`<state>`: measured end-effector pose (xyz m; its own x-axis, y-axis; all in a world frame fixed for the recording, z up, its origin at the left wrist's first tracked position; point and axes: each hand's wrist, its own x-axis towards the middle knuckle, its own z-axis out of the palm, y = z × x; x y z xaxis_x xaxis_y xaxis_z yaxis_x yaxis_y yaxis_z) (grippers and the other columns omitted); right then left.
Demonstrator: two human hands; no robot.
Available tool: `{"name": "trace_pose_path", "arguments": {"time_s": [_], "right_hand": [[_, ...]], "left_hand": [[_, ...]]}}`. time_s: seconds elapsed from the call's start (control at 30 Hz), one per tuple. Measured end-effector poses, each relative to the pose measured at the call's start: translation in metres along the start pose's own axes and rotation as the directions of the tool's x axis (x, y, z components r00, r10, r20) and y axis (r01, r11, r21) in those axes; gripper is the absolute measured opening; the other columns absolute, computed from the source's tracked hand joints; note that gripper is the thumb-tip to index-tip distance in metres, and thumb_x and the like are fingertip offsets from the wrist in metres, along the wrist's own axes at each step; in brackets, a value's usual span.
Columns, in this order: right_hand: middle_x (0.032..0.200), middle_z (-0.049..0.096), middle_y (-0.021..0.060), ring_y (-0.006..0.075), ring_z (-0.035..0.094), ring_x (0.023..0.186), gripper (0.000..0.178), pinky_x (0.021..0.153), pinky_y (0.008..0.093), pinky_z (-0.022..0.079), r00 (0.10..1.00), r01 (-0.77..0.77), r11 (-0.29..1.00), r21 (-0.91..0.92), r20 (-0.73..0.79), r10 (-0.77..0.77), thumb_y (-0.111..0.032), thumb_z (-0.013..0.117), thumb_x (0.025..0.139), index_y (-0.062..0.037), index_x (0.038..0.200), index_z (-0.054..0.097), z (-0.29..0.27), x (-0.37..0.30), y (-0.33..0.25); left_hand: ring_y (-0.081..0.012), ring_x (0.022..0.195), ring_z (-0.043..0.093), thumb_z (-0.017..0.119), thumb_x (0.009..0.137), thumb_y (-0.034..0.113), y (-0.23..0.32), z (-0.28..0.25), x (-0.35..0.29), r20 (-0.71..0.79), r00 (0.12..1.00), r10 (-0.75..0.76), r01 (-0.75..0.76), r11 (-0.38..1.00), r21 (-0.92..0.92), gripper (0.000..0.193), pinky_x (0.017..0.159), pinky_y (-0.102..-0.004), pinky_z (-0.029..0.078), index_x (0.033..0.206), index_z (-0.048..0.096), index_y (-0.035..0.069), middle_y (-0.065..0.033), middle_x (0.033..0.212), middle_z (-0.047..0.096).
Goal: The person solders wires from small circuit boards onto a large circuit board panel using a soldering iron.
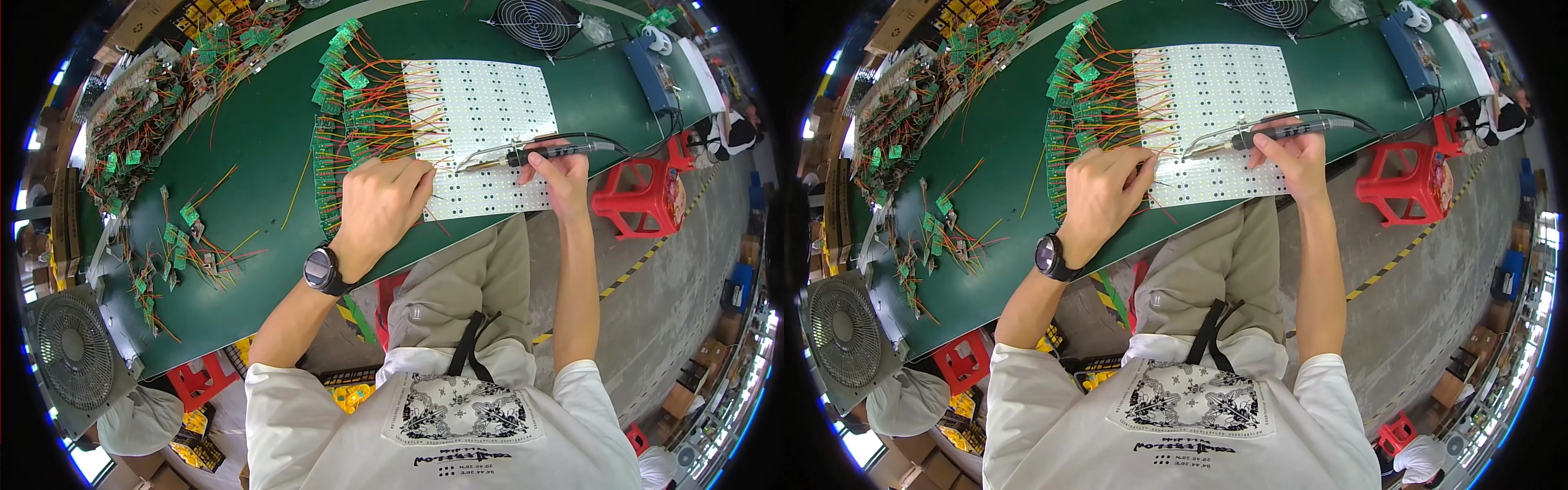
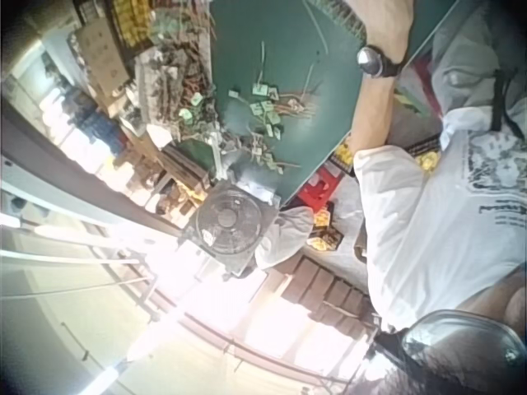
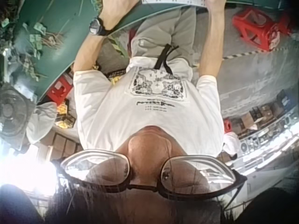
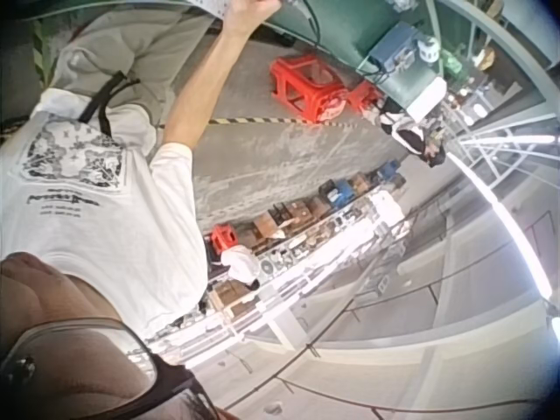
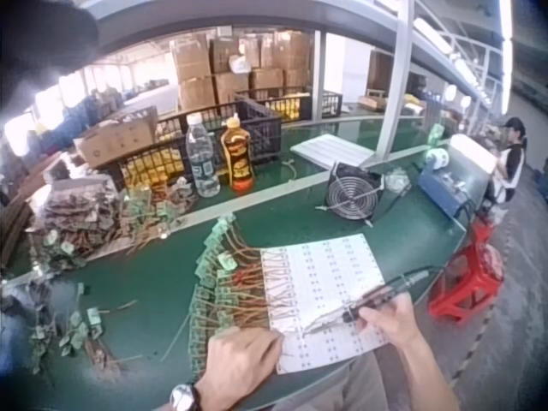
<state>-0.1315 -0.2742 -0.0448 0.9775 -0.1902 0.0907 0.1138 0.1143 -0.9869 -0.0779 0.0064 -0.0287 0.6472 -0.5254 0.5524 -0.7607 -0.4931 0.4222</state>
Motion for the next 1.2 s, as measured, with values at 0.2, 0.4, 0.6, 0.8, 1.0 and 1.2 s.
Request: {"name": "trace_pose_path", "arguments": {"time_s": [0.2, 0.4, 0.6, 0.8, 1.0, 1.2], "right_hand": [[0.079, 0.066, 0.0131, 0.0194, 0.065, 0.062, 0.017, 0.058, 0.0293, 0.053, 1.000, 0.003, 1.000, -0.012, 0.029, -0.003, 0.001, 0.067, 0.084, 0.0084, 0.099, 0.062, -0.0007, -0.0002, 0.0003], [0.079, 0.066, 0.0133, 0.0194, 0.066, 0.063, 0.017, 0.058, 0.0289, 0.053, 0.999, 0.010, 1.000, -0.029, 0.035, -0.009, 0.000, 0.067, 0.085, 0.0080, 0.099, 0.063, 0.0022, -0.0007, -0.0014], [0.078, 0.067, 0.0131, 0.0196, 0.067, 0.064, 0.017, 0.058, 0.0287, 0.053, 0.999, 0.016, 0.999, -0.037, 0.033, -0.015, 0.000, 0.068, 0.085, 0.0080, 0.099, 0.062, 0.0013, -0.0008, -0.0009], [0.076, 0.066, 0.0129, 0.0199, 0.067, 0.063, 0.019, 0.058, 0.0284, 0.053, 1.000, -0.001, 0.999, -0.049, 0.030, 0.002, -0.001, 0.068, 0.084, 0.0087, 0.100, 0.062, 0.0008, 0.0002, 0.0005], [0.078, 0.066, 0.0131, 0.0210, 0.066, 0.062, 0.020, 0.057, 0.0296, 0.053, 1.000, 0.031, 0.999, -0.019, -0.001, -0.031, -0.002, 0.068, 0.084, 0.0087, 0.100, 0.062, -0.0023, -0.0002, 0.0019], [0.080, 0.065, 0.0130, 0.0206, 0.066, 0.062, 0.019, 0.057, 0.0302, 0.053, 0.999, 0.040, 0.999, -0.013, 0.004, -0.040, -0.001, 0.067, 0.084, 0.0094, 0.099, 0.062, -0.0016, 0.0004, 0.0021]], "left_hand": [[-0.0240, 0.052, 0.053, 0.071, 0.080, 0.011, 0.0000, 0.0006, 0.0001, 0.001, 1.000, 0.003, -0.003, 1.000, -0.009, 0.007, 0.052, -0.0350, 0.041, 0.079, 0.065, 0.007, -0.0047, 0.066, 0.062], [-0.0210, 0.050, 0.052, 0.073, 0.079, 0.009, -0.0003, 0.0002, -0.0001, -0.006, 1.000, 0.006, -0.006, 1.000, -0.002, 0.006, 0.052, -0.0333, 0.040, 0.080, 0.068, 0.006, -0.0035, 0.068, 0.065], [-0.0212, 0.050, 0.052, 0.073, 0.079, 0.010, -0.0014, 0.0016, -0.0012, -0.016, 1.000, 0.008, -0.008, 1.000, -0.007, 0.006, 0.051, -0.0331, 0.040, 0.080, 0.068, 0.007, -0.0035, 0.069, 0.065], [-0.0212, 0.050, 0.052, 0.073, 0.079, 0.010, -0.0001, 0.0003, -0.0007, -0.013, 1.000, -0.005, 0.005, 1.000, 0.001, 0.006, 0.051, -0.0332, 0.040, 0.081, 0.069, 0.007, -0.0034, 0.068, 0.065], [-0.0209, 0.050, 0.052, 0.073, 0.080, 0.011, -0.0020, 0.0031, -0.0009, -0.019, 1.000, 0.001, -0.001, 1.000, -0.017, 0.006, 0.052, -0.0330, 0.040, 0.081, 0.069, 0.007, -0.0033, 0.068, 0.065], [-0.0204, 0.050, 0.052, 0.073, 0.080, 0.011, -0.0018, 0.0014, -0.0019, -0.008, 1.000, -0.002, 0.002, 1.000, -0.021, 0.006, 0.052, -0.0328, 0.041, 0.081, 0.069, 0.007, -0.0029, 0.068, 0.065]]}}
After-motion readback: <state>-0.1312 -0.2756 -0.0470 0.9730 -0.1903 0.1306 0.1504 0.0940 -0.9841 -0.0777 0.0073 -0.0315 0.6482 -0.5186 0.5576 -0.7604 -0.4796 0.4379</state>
